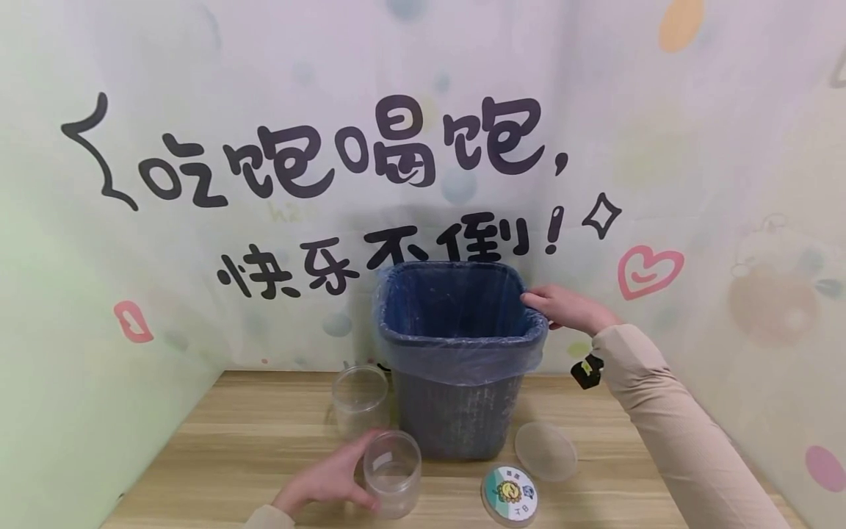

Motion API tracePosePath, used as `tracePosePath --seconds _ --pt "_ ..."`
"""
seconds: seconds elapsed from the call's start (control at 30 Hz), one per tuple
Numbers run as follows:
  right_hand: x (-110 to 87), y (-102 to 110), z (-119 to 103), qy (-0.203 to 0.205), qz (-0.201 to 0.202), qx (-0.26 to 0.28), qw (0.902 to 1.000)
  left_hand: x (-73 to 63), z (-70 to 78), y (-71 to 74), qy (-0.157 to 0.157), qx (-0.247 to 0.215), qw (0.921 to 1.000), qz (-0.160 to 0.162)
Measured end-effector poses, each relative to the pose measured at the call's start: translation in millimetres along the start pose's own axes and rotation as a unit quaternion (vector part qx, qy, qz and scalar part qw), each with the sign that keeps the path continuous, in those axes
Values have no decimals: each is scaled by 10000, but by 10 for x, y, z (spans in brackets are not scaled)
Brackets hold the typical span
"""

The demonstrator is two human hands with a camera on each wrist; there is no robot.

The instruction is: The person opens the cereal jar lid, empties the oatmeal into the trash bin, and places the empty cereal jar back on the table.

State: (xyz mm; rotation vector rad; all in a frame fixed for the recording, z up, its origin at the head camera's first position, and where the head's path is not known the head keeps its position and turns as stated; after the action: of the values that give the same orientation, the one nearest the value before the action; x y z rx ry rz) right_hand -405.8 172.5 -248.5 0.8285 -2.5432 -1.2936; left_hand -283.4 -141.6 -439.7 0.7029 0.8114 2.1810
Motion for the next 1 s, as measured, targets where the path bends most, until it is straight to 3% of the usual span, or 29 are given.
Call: tracePosePath --seconds 0.33,0.7,0.83,1.0 --pt "12 -24 -18 97 114 -36 9999 -39 -24 8 -29 -596 9982 -25" --pt "-41 -37 47 142 312 259 9991 -97 155 216 323 283 9991 25" --pt "-56 -57 58 167 411 340 9984 -111 243 311 155 690 9974 151" --pt "-65 -81 91 229 534 580 9966 -109 348 432 -83 865 9955 386"
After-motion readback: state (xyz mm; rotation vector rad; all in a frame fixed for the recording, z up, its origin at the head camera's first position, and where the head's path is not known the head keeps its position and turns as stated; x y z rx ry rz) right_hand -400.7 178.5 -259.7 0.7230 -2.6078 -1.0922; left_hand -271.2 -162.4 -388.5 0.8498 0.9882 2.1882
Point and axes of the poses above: each hand's wrist, its own x-axis towards the middle knuckle, its own y-axis out of the back of the hand, z = x × y, the point moved 7 cm from there along x, towards the middle knuckle, and after that the axes turned 7 degrees about -z, right-handed, at the moved point
